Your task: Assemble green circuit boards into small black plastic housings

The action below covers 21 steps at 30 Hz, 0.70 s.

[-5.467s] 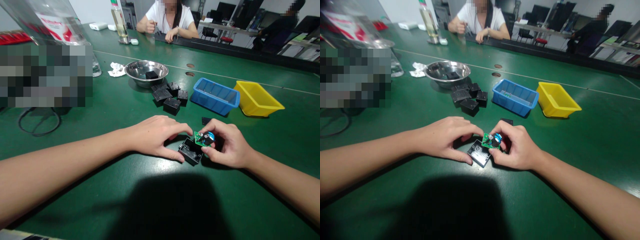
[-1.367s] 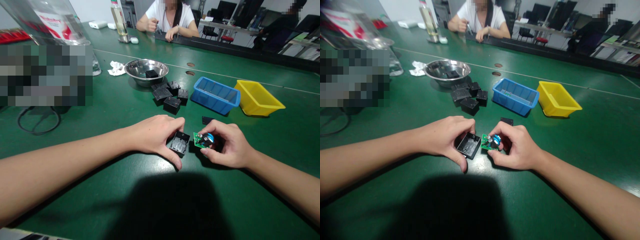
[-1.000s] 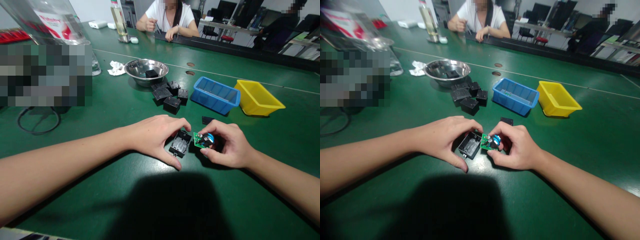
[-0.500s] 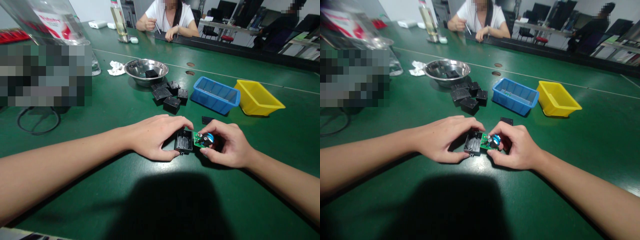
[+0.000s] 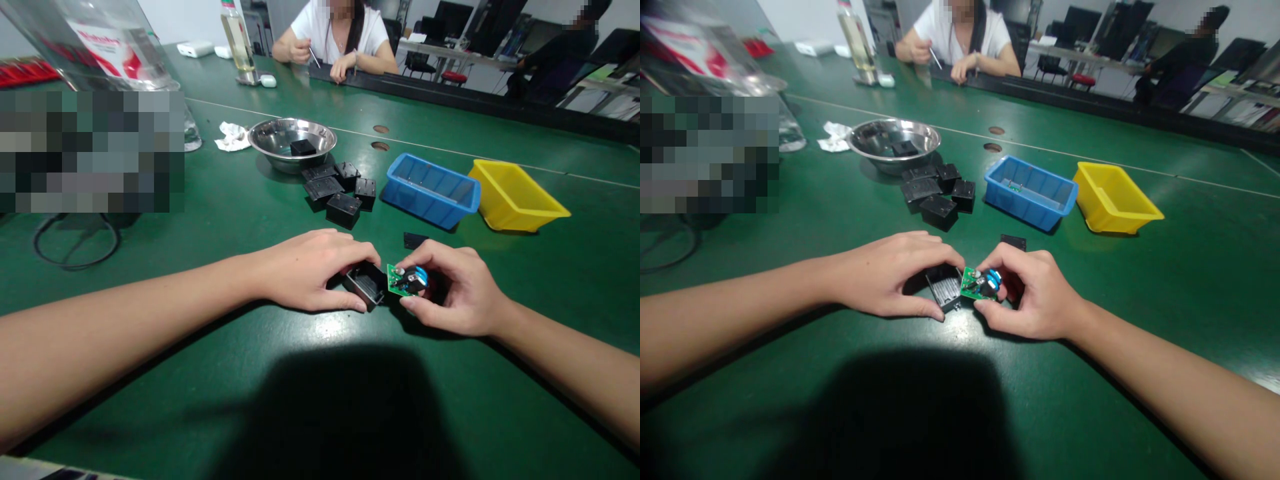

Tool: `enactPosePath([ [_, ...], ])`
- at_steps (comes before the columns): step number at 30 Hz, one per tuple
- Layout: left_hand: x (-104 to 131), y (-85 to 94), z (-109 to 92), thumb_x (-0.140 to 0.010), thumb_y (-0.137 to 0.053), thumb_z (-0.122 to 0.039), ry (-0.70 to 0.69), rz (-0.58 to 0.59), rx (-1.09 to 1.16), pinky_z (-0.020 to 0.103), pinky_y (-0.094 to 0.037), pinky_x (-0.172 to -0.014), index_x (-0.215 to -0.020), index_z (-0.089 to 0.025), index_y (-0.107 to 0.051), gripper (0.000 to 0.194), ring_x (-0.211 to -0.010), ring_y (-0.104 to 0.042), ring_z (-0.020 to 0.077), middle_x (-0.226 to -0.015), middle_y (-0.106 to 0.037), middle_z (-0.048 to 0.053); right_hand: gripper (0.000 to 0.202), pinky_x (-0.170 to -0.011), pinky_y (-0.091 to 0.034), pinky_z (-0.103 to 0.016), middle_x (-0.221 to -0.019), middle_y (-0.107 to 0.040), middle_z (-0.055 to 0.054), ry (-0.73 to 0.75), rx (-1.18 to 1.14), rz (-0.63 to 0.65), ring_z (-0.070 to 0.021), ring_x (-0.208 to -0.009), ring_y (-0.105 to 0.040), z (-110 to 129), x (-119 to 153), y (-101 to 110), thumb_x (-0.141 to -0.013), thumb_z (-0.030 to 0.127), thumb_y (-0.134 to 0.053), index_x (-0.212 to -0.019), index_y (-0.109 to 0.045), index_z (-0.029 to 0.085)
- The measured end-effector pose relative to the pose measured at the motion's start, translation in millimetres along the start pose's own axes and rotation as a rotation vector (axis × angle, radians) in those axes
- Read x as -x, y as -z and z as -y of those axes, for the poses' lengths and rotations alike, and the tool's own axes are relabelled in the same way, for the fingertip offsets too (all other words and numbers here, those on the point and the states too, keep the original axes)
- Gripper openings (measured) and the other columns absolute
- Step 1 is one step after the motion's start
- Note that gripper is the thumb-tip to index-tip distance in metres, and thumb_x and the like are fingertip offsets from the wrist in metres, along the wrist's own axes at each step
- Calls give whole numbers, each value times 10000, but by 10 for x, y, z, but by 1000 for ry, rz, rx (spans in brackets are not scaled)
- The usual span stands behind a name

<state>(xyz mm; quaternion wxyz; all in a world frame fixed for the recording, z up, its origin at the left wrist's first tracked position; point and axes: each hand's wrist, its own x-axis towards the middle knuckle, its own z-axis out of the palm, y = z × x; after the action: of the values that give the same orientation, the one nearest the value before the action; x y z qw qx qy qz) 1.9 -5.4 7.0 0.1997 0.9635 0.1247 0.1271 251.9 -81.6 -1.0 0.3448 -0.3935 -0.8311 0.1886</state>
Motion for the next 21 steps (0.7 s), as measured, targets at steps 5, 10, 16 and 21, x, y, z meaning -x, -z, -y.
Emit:
enactPosePath([
  [5,6,-5,8,-927,-669,-476,7,-9,0,298,-429,-733,-1123,-188,-603,354,-772,-619,194,-844,-672,33,207,-437,-393,-194,-614,-622,47,-4,-21,17,-87,-469,-525,3,-5,-1,-766,279,-749,-934,-655,200],
  [10,5,-9,2,-933,-649,-492,9,-55,-47,296,-439,-745,-1098,-185,-595,353,-809,-603,195,-919,-665,59,200,-420,-384,-182,-592,-603,63,-38,-35,17,-77,-445,-512,19,-23,-7,-769,249,-748,-934,-647,198],
  [16,5,-14,-9,-937,-639,-458,-4,-169,-85,273,-462,-778,-1028,-175,-592,301,-909,-603,201,-1019,-621,94,217,-425,-384,-181,-593,-599,65,-70,-7,-40,-75,-443,-512,29,-16,-19,-764,232,-745,-948,-638,191],
  [21,5,-30,-1,-931,-643,-419,-27,-188,-67,265,-463,-758,-998,-175,-568,264,-869,-616,188,-976,-635,75,207,-434,-374,-179,-589,-586,73,-71,4,-80,-69,-444,-499,31,-10,-24,-771,214,-729,-952,-631,200],
])
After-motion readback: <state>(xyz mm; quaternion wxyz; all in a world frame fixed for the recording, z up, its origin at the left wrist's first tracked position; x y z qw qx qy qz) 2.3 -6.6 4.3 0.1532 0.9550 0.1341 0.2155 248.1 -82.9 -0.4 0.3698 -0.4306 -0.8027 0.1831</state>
